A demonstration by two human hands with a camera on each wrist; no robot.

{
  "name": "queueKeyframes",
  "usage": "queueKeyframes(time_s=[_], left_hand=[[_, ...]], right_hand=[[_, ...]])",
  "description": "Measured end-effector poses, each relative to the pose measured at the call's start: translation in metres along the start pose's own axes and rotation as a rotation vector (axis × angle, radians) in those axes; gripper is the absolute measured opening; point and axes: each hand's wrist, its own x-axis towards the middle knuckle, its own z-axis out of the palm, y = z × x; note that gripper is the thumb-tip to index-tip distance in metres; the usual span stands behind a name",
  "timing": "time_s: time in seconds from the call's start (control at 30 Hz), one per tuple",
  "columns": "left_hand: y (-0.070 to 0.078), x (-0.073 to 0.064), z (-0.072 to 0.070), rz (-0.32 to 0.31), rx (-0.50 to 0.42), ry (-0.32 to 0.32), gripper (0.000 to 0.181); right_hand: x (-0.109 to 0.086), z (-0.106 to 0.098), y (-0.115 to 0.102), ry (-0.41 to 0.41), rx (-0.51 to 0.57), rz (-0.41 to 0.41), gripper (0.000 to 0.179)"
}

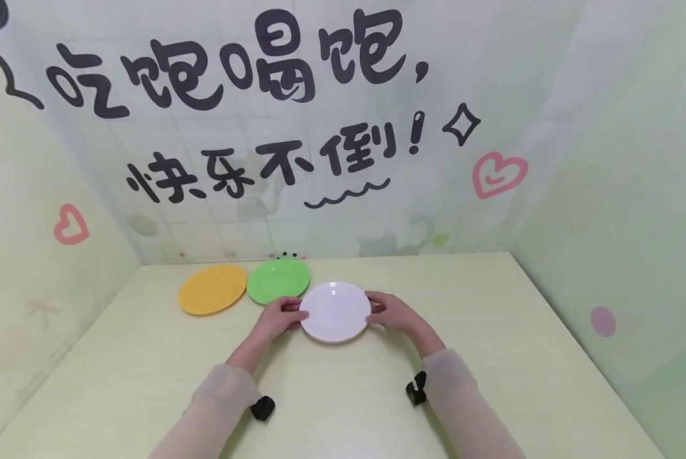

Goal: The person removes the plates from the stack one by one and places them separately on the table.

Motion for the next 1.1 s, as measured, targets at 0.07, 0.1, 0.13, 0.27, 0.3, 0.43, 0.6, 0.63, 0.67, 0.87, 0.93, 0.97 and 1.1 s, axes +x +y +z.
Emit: queueKeyframes(time_s=[0.07, 0.1, 0.13, 0.27, 0.3, 0.43, 0.6, 0.63, 0.67, 0.87, 0.93, 0.97, 1.1], left_hand=[[0.000, 0.000, 0.000, -0.004, 0.010, 0.008, 0.037], [-0.001, 0.000, 0.000, 0.000, 0.013, 0.010, 0.036], [0.000, 0.000, 0.000, 0.004, 0.015, 0.012, 0.036], [-0.001, 0.002, 0.001, 0.011, 0.014, 0.016, 0.035], [-0.001, 0.002, 0.001, 0.012, 0.006, 0.015, 0.035], [-0.001, 0.002, -0.001, -0.005, -0.029, 0.015, 0.035], [0.002, 0.001, -0.006, -0.033, -0.052, 0.016, 0.037], [0.002, 0.000, -0.006, -0.032, -0.056, 0.016, 0.037], [0.003, 0.000, -0.007, -0.031, -0.059, 0.016, 0.037], [0.010, -0.001, -0.010, -0.029, -0.070, 0.005, 0.036], [0.011, -0.003, -0.012, -0.043, -0.087, -0.013, 0.036], [0.012, -0.004, -0.014, -0.045, -0.101, -0.022, 0.036], [0.016, -0.008, -0.023, -0.034, -0.162, -0.028, 0.035]], right_hand=[[-0.001, 0.000, 0.000, -0.003, 0.002, 0.003, 0.061], [-0.001, 0.000, 0.001, -0.002, 0.004, 0.002, 0.062], [-0.001, 0.000, 0.001, 0.001, 0.004, 0.001, 0.062], [0.000, -0.001, 0.003, 0.004, 0.000, -0.007, 0.064], [-0.001, -0.001, 0.003, 0.002, 0.004, -0.014, 0.064], [-0.001, -0.001, 0.005, -0.015, 0.015, -0.048, 0.066], [-0.001, 0.000, 0.003, -0.023, 0.025, -0.068, 0.063], [-0.001, 0.000, 0.003, -0.025, 0.020, -0.070, 0.063], [0.000, 0.000, 0.002, -0.020, 0.025, -0.068, 0.062], [-0.002, 0.005, 0.005, 0.000, 0.022, -0.037, 0.060], [-0.003, 0.007, 0.006, 0.000, 0.007, -0.021, 0.060], [-0.003, 0.008, 0.006, 0.005, 0.008, -0.016, 0.059], [-0.001, 0.011, 0.002, 0.022, 0.007, -0.015, 0.057]])
